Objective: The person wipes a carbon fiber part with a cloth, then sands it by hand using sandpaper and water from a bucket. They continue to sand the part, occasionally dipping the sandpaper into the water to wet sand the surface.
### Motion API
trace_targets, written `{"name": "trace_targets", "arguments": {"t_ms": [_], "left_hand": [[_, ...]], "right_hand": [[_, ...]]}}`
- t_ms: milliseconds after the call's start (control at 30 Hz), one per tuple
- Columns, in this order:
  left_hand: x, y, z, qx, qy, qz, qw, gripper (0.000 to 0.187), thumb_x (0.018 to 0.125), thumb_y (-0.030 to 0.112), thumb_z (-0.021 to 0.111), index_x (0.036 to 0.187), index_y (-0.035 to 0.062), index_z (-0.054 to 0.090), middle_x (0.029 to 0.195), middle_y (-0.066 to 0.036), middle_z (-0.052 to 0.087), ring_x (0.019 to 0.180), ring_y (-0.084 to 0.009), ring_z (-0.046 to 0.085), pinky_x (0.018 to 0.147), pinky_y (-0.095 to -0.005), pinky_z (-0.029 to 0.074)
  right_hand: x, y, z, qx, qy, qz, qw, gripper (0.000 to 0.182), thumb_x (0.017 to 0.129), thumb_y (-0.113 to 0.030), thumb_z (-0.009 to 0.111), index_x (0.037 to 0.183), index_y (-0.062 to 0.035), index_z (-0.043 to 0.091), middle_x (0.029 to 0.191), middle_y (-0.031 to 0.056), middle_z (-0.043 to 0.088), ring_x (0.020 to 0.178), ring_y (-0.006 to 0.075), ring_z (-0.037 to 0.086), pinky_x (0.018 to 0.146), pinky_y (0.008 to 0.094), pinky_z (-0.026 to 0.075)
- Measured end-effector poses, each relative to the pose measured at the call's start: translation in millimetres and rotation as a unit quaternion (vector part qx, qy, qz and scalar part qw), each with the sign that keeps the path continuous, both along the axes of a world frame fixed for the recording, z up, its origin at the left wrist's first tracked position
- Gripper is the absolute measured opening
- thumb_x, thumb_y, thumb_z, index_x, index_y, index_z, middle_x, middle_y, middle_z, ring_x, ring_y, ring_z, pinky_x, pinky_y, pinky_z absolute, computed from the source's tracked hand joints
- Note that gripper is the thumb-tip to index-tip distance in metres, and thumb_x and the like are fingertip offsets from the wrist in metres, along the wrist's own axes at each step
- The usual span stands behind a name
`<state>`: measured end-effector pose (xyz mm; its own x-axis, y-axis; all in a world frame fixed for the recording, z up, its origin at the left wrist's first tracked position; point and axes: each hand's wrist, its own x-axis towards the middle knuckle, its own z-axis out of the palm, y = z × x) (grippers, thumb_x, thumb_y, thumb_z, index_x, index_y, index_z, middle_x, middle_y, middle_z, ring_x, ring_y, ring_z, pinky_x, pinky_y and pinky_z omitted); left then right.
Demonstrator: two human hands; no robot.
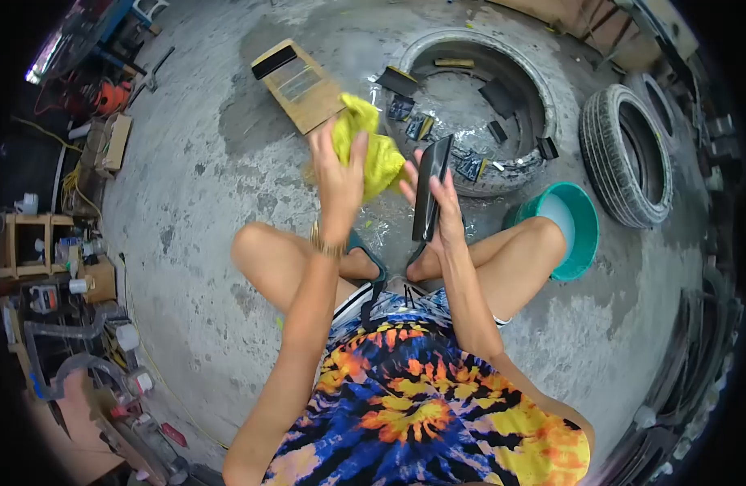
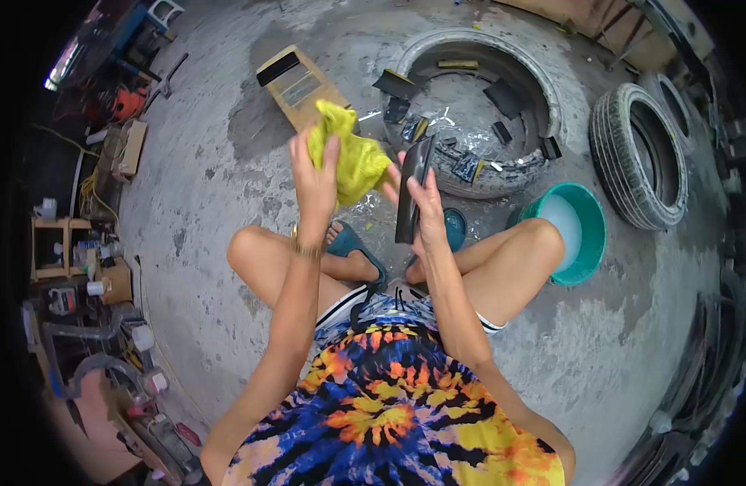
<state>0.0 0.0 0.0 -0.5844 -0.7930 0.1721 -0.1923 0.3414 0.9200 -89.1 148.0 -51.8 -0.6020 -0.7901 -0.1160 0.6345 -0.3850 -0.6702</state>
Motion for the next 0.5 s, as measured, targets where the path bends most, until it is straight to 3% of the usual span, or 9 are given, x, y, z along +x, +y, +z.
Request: {"name": "trace_targets", "arguments": {"t_ms": [33, 67, 100, 200, 267, 300, 400, 433, 500], "left_hand": [[14, 10, 1, 0.031, 0.006, -0.069, 0.997, 0.059, 0.099, 0.032, 0.047, 0.144, -0.0021, 0.031, 0.148, -0.025, 0.031, 0.137, -0.0376, 0.032, 0.112, -0.0407, 0.025], [25, 31, -11, -0.017, 0.002, -0.115, 0.993, 0.057, 0.1, 0.03, 0.046, 0.144, -0.0022, 0.031, 0.146, -0.025, 0.033, 0.135, -0.0379, 0.034, 0.111, -0.0413, 0.027], [20, 56, -27, -0.073, -0.011, -0.156, 0.985, 0.056, 0.1, 0.029, 0.044, 0.144, -0.0023, 0.031, 0.143, -0.025, 0.036, 0.133, -0.0382, 0.036, 0.11, -0.0418, 0.028], [10, 81, -50, -0.203, -0.047, -0.077, 0.975, 0.057, 0.098, 0.026, 0.048, 0.145, -0.0016, 0.029, 0.138, -0.026, 0.042, 0.131, -0.0384, 0.039, 0.109, -0.0427, 0.029], [7, 71, -55, -0.074, 0.008, -0.055, 0.996, 0.06, 0.095, 0.024, 0.054, 0.144, -0.0014, 0.03, 0.135, -0.027, 0.045, 0.128, -0.039, 0.042, 0.107, -0.0431, 0.032], [6, 72, -53, -0.071, 0.002, -0.039, 0.997, 0.06, 0.095, 0.024, 0.054, 0.144, -0.0014, 0.03, 0.135, -0.027, 0.045, 0.128, -0.039, 0.042, 0.107, -0.0431, 0.032], [0, 68, -54, 0.09, 0.013, -0.024, 0.996, 0.061, 0.092, 0.025, 0.062, 0.139, -0.0025, 0.034, 0.133, -0.027, 0.046, 0.122, -0.0407, 0.048, 0.101, -0.0414, 0.04], [3, 69, -58, 0.09, 0.013, -0.023, 0.996, 0.061, 0.092, 0.025, 0.062, 0.139, -0.0025, 0.034, 0.133, -0.027, 0.046, 0.122, -0.0407, 0.048, 0.101, -0.0414, 0.04], [0, 70, -66, 0.057, 0.018, -0.043, 0.997, 0.064, 0.094, 0.022, 0.06, 0.144, -0.0018, 0.027, 0.137, -0.023, 0.046, 0.123, -0.0298, 0.049, 0.101, -0.0374, 0.039]], "right_hand": [[-4, -8, -1, -0.041, -0.034, -0.041, 0.998, 0.063, 0.095, -0.024, 0.056, 0.148, -0.0101, 0.024, 0.149, 0.0097, 0.035, 0.133, 0.0291, 0.04, 0.109, 0.0441, 0.037], [-8, -17, -2, -0.083, -0.07, -0.079, 0.991, 0.056, 0.099, -0.021, 0.049, 0.147, -0.0079, 0.025, 0.147, 0.0091, 0.038, 0.131, 0.0248, 0.043, 0.109, 0.0402, 0.037], [-19, -23, -10, -0.167, -0.146, -0.035, 0.975, 0.052, 0.1, -0.02, 0.045, 0.146, -0.0059, 0.026, 0.146, 0.0083, 0.041, 0.13, 0.0211, 0.044, 0.109, 0.0371, 0.036], [1, -37, 3, -0.115, -0.038, -0.077, 0.99, 0.051, 0.1, -0.019, 0.044, 0.145, -0.0039, 0.028, 0.146, 0.0087, 0.041, 0.13, 0.0209, 0.044, 0.111, 0.0357, 0.032], [14, -39, 3, -0.103, -0.002, -0.079, 0.992, 0.05, 0.098, -0.019, 0.044, 0.144, -0.0018, 0.03, 0.146, 0.0102, 0.041, 0.13, 0.0217, 0.043, 0.111, 0.0353, 0.03], [18, -37, 9, -0.09, 0.035, -0.075, 0.992, 0.05, 0.098, -0.018, 0.043, 0.143, -0.0005, 0.031, 0.146, 0.011, 0.04, 0.13, 0.021, 0.043, 0.11, 0.034, 0.03], [17, -34, 5, 0.013, 0.131, -0.077, 0.988, 0.047, 0.097, -0.019, 0.043, 0.139, 0.0009, 0.037, 0.133, 0.0109, 0.049, 0.119, 0.0193, 0.048, 0.104, 0.0319, 0.034], [8, -35, -5, 0.03, 0.14, -0.079, 0.986, 0.043, 0.097, -0.022, 0.043, 0.133, 0.0024, 0.042, 0.124, 0.0112, 0.051, 0.111, 0.0186, 0.05, 0.098, 0.0311, 0.037], [-12, -38, -33, 0.138, 0.31, -0.158, 0.927, 0.042, 0.098, -0.026, 0.044, 0.127, 0.0047, 0.046, 0.121, 0.0113, 0.052, 0.108, 0.0187, 0.05, 0.095, 0.03, 0.039]]}}
